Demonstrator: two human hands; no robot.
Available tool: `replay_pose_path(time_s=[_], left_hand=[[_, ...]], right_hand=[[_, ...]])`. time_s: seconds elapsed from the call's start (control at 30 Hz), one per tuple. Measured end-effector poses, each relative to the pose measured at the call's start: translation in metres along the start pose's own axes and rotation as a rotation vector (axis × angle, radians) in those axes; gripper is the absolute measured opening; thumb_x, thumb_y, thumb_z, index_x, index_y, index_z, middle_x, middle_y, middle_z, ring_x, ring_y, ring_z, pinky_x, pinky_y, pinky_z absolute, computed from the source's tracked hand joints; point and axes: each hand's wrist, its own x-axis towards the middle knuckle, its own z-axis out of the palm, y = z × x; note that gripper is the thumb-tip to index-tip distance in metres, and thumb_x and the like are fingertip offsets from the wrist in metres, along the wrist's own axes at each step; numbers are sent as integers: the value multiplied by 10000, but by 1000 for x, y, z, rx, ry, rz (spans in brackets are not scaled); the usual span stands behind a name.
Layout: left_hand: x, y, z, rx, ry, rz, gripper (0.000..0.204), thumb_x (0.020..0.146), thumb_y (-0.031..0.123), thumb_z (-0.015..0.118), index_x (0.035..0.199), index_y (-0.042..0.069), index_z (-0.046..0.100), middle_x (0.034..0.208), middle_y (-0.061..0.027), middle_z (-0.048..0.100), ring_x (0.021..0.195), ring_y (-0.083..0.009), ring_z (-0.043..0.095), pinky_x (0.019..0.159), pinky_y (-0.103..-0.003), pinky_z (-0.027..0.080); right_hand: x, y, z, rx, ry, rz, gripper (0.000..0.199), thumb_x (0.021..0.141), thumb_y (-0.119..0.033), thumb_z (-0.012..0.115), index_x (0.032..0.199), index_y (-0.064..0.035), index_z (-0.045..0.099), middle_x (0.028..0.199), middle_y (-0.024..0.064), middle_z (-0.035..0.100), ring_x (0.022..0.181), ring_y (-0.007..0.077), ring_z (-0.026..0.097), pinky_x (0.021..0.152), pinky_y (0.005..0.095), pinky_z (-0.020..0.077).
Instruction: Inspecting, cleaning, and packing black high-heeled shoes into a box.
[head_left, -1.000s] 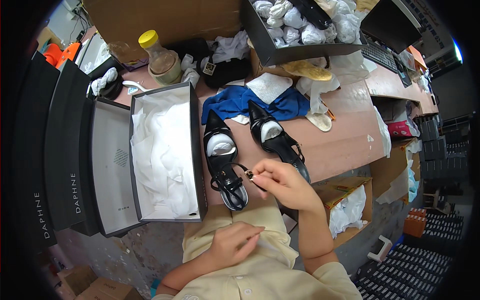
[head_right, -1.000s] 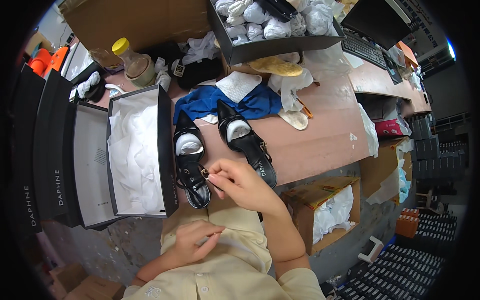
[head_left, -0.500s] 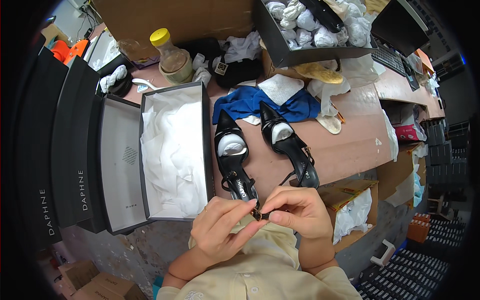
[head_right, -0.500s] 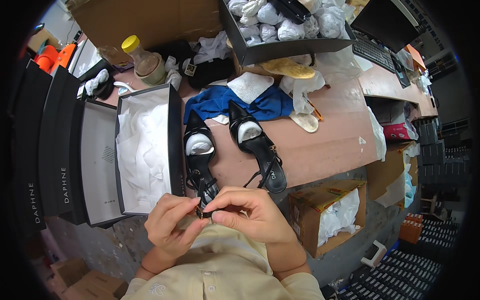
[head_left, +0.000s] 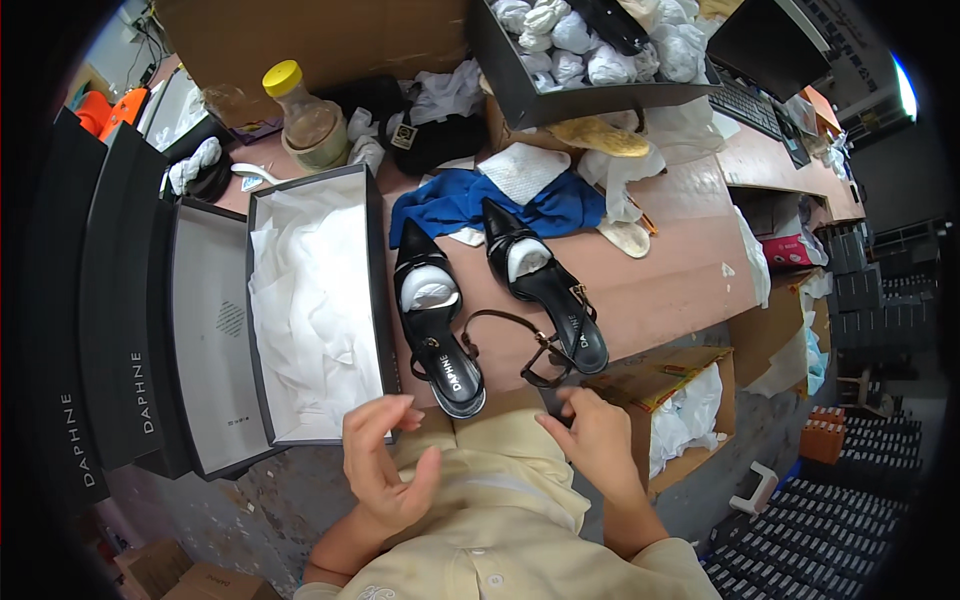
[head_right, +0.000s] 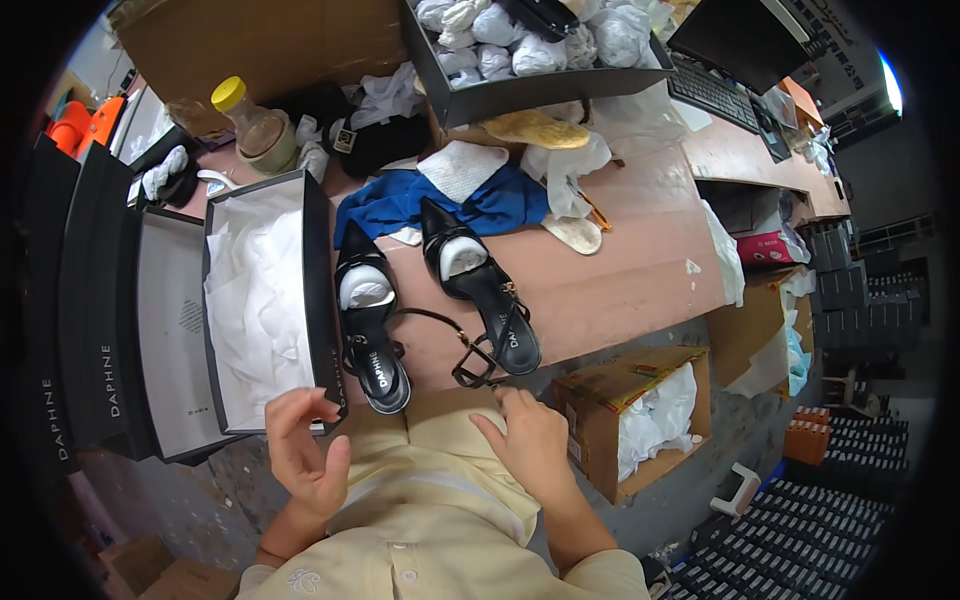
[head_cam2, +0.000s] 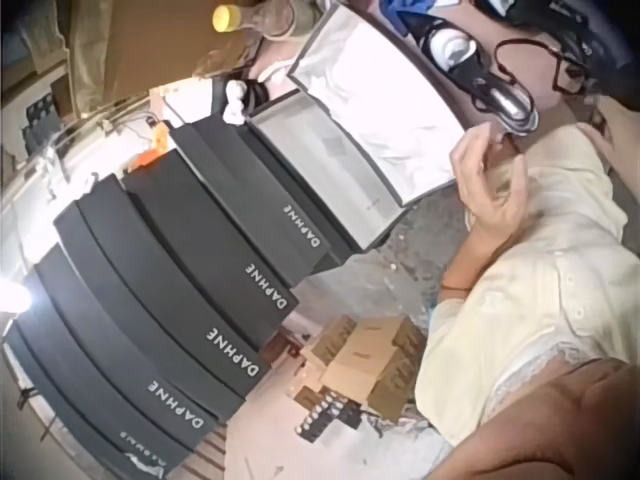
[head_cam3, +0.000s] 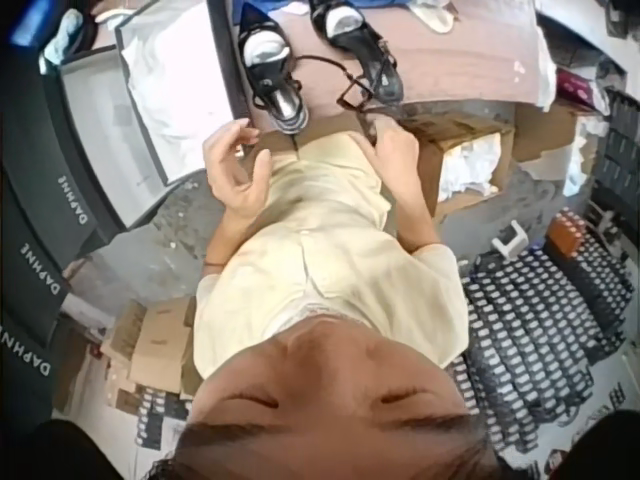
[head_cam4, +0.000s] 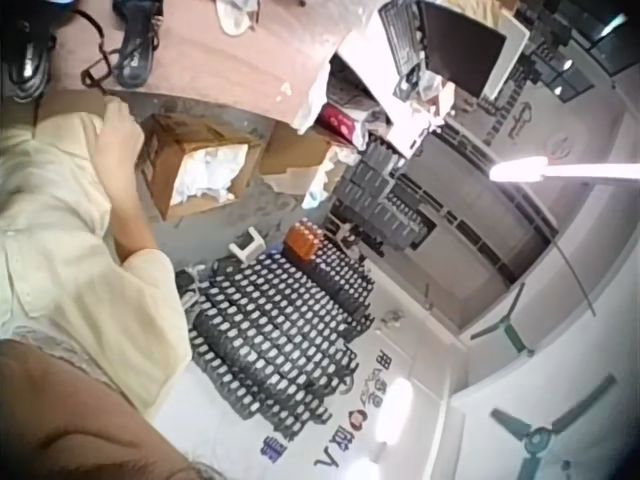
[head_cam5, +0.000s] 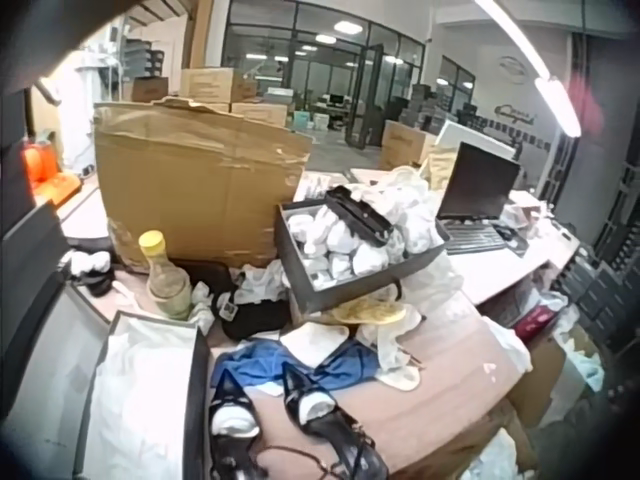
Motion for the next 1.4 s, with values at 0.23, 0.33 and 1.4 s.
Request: replay_pose_path(time_s=[0.23,0.33,1.4], left_hand=[[-45,-9,9,112,-51,13,290,698,-11,623,979,-22,553,986,-183,571,829,-269,565,704,-322,470],[-48,-12,9,96,-60,-7,250,704,-21,609,952,-15,572,969,-185,579,808,-269,576,698,-318,475],[-25,12,46,-462,-508,-631,110,815,10,635,911,-42,645,828,-108,624,674,-133,582,602,-247,483]], right_hand=[[15,25,55,-72,340,37,340,664,-102,740,929,-43,535,806,64,607,583,199,606,543,324,485],[13,37,63,-43,344,-137,275,705,-128,695,934,-55,563,857,113,602,622,292,604,530,363,476],[-8,-27,-24,1215,-180,13,191,806,3,627,985,13,560,862,22,593,753,56,556,669,198,452]])
